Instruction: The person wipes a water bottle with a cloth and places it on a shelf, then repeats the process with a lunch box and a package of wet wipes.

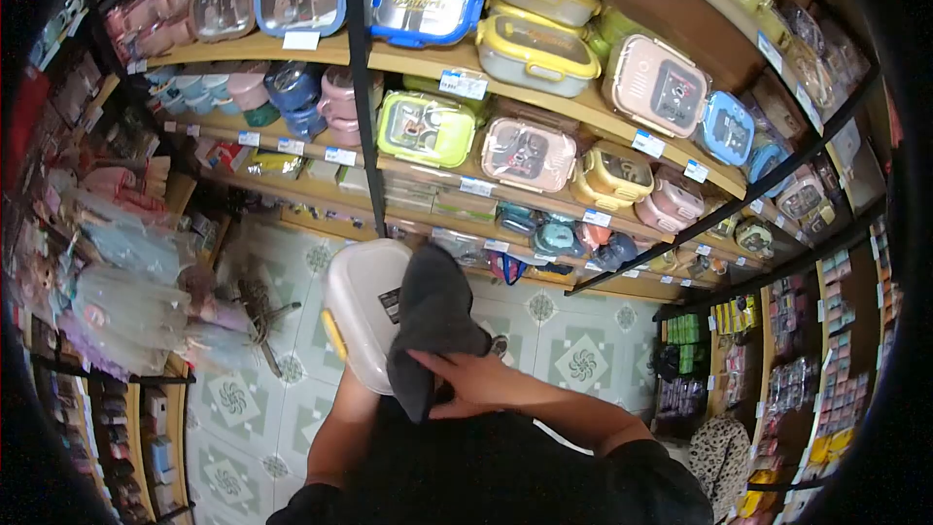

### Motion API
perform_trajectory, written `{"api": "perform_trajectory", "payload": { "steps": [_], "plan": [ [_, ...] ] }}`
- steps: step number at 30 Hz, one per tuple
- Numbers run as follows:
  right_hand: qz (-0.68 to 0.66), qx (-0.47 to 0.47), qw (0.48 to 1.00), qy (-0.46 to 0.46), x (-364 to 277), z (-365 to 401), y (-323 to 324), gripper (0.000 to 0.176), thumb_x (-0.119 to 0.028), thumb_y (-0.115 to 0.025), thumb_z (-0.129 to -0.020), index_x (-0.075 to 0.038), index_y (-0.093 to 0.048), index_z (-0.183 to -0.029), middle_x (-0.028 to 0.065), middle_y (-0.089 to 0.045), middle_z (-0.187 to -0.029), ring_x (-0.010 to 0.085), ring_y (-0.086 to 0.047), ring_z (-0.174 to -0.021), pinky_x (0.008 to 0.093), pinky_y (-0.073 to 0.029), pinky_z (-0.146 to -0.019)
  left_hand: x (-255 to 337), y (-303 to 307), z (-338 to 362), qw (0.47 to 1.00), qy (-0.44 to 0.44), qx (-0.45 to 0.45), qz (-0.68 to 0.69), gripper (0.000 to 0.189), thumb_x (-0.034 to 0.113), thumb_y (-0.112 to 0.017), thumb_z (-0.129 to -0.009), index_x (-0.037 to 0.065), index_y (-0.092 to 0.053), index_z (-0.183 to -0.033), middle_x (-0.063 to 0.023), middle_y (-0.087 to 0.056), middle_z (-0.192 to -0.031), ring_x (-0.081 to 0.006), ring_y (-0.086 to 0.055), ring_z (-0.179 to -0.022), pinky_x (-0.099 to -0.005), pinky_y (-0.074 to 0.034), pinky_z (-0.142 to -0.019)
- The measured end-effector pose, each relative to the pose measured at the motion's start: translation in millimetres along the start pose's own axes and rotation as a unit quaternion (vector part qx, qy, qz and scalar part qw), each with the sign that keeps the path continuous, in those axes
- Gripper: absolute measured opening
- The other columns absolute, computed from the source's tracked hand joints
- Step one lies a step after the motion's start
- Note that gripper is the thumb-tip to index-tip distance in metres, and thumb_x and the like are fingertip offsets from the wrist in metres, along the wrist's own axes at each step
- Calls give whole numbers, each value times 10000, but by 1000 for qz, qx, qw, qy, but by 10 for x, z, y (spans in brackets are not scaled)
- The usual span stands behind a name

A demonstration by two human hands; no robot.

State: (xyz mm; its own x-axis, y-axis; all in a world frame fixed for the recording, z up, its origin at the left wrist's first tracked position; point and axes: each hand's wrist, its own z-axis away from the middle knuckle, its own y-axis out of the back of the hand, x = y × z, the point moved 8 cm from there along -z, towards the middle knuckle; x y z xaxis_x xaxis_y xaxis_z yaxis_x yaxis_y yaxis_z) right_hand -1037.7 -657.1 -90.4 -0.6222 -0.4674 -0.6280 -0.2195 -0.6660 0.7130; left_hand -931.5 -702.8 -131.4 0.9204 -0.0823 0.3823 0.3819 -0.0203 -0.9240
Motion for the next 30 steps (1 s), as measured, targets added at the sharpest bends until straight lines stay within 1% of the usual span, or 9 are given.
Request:
{"api": "perform_trajectory", "payload": {
  "steps": [5, 10, 12, 15, 18, 23, 25, 27, 30],
  "plan": [
    [-76, 12, 993, -92, 440, 57, -213, 768, -438, -609, -669, -186, -241, -1294, 233, -404, -1160, 380, -403, -1086, 475, -336, -890, -73, -36, -7, 999, -3, 10, -31, 518, 322, -518, -799, 67, -328, -1206, -88, -423, -1164, -229, -438, -1057, -372, -389, -873],
    [-117, 351, 929, 1, 594, 315, 538, 864, -351, -761, -520, -22, -336, -1197, 209, -389, -1180, 310, -409, -1092, 416, -326, -912, -169, -327, -396, 998, -16, 13, -65, 512, 319, -515, -800, 68, -329, -1205, -88, -426, -1160, -228, -438, -1057, -371, -391, -870],
    [-474, 405, 775, 106, 790, 266, 669, 862, -225, -818, -459, -14, -368, -1163, 142, -415, -1177, 220, -405, -1101, 359, -316, -929, -256, -123, -430, 994, 13, 107, -33, 463, 318, -441, -812, 86, -341, -1200, -92, -452, -1146, -267, -442, -1057, -437, -355, -896],
    [-479, 419, 762, 117, 1239, 383, 862, 815, -124, -763, -553, -37, -316, -1228, 79, -390, -1220, 188, -387, -1121, 323, -289, -953, -332, -171, -482, 983, -24, 57, -174, 564, 300, -587, -723, 84, -360, -1192, -73, -477, -1129, -258, -448, -1061, -427, -346, -904],
    [-704, 432, 560, 69, 1750, 336, 591, 673, -40, -677, -631, -41, -350, -1218, 58, -422, -1191, 181, -408, -1081, 316, -314, -925, -591, -223, -554, 990, 53, 19, -131, 635, 294, -607, -681, 59, -347, -1210, -105, -453, -1178, -288, -425, -1089, -421, -304, -944],
    [-563, 396, 715, 125, 1988, 491, 845, 546, -73, -636, -706, -75, -385, -1190, 42, -444, -1161, 170, -447, -1046, 327, -380, -881, -741, -121, -964, 987, 60, 47, -141, 616, 290, -595, -678, 19, -372, -1184, -126, -478, -1139, -267, -434, -1084, -403, -317, -943],
    [-412, 432, 802, 13, 2207, 689, 957, 479, -36, -637, -675, -34, -448, -1116, 67, -524, -1025, 174, -504, -930, 295, -416, -799, -665, -296, -1142, 975, 18, 48, -217, 592, 281, -571, -704, 29, -358, -1196, -118, -471, -1144, -264, -441, -1075, -384, -340, -936],
    [-720, 422, 550, -29, 2967, 806, 425, 375, -23, -615, -685, -25, -489, -1038, 87, -552, -950, 190, -547, -841, 305, -460, -710, -599, -540, -1350, 971, 31, 88, -220, 595, 323, -543, -730, 44, -331, -1212, -113, -441, -1171, -270, -437, -1074, -395, -341, -933],
    [-661, 463, 583, -97, 3309, 1072, 368, 246, -11, -589, -700, -9, -532, -939, 84, -573, -858, 187, -567, -753, 310, -473, -648, -370, -1331, -1814, 977, -11, 53, -207, 622, 480, -420, -775, 55, -325, -1219, -122, -424, -1185, -282, -411, -1090, -418, -322, -933]
  ]
}}
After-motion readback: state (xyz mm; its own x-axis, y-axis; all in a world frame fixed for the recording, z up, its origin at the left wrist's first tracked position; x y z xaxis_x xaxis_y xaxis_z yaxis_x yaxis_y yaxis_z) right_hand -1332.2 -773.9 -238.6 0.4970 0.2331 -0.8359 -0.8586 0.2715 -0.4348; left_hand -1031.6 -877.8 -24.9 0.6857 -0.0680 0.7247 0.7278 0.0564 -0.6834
